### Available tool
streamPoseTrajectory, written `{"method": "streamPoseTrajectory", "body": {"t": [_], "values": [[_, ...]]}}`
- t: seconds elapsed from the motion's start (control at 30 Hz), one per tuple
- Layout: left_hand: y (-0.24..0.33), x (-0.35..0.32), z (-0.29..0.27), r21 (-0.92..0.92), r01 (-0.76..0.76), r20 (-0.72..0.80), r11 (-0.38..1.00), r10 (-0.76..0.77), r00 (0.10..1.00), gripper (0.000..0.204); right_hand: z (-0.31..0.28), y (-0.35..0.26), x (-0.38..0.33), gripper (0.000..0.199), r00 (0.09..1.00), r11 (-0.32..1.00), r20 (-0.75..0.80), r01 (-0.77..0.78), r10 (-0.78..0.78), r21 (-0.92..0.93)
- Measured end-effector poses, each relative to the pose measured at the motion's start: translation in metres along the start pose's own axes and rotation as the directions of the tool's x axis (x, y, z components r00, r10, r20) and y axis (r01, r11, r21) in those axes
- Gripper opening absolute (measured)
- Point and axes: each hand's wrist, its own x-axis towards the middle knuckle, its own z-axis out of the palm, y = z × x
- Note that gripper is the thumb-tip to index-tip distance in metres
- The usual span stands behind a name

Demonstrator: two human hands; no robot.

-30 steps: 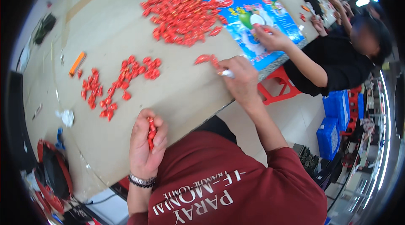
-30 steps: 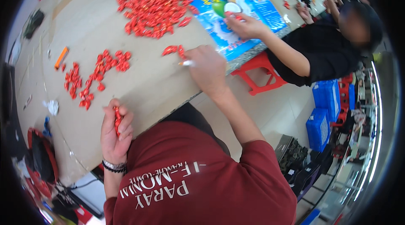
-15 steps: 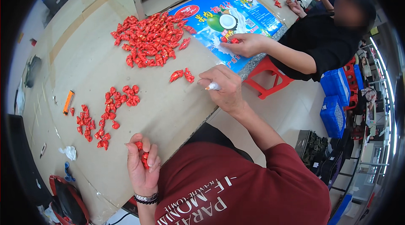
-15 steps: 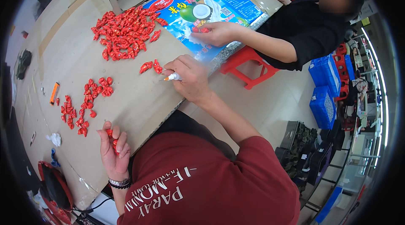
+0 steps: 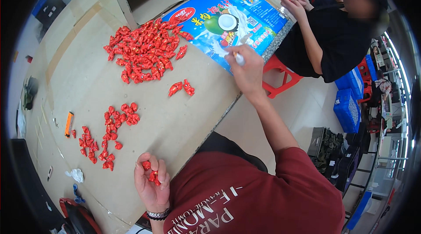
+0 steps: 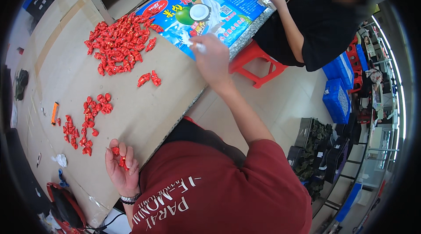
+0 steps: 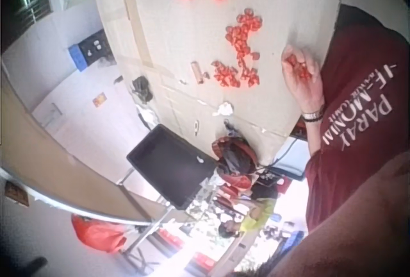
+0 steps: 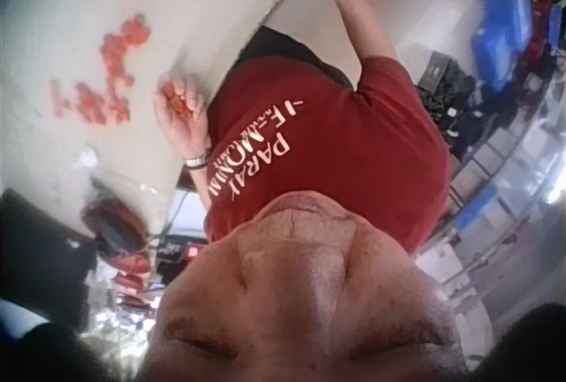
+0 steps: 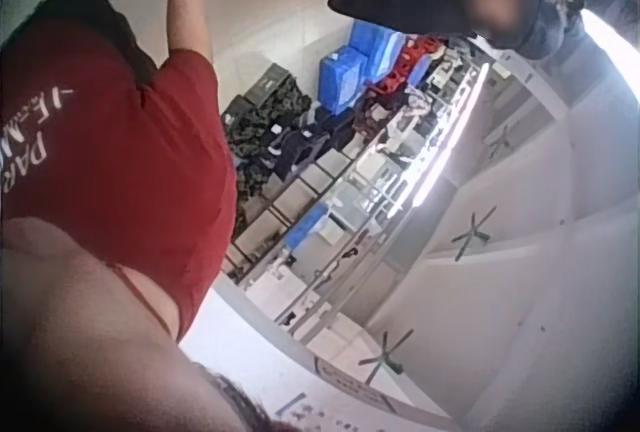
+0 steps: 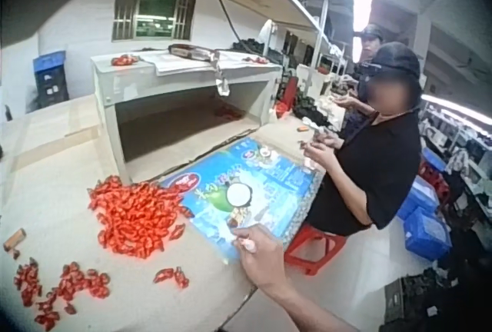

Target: The person sits at a table and repeatedly picks up small red wrapped candies. Using a small white squeeze bottle, they apply a substance into the center of each candy. After filling, the person places the candy back on the table. The process is repeated for multiple units throughout the clip.

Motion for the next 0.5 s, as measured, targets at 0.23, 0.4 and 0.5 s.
{"method": "streamPoseTrajectory", "body": {"t": [0.23,0.4,0.5], "values": [[0.002,0.001,-0.003,0.004,0.025,0.027,1.0,-0.025,0.999,0.029,-0.002,0.034,0.048,0.026,0.969,0.989,0.234,-0.041,0.075,-0.146],[0.002,0.002,-0.006,-0.001,0.022,0.062,1.0,-0.022,0.998,0.027,-0.002,0.052,0.064,0.029,0.896,0.987,0.438,0.0,0.07,-0.158],[0.002,0.003,-0.006,-0.004,0.026,0.079,1.0,-0.025,0.997,0.027,-0.003,0.053,0.063,0.027,0.886,0.987,0.457,-0.005,0.08,-0.163]]}}
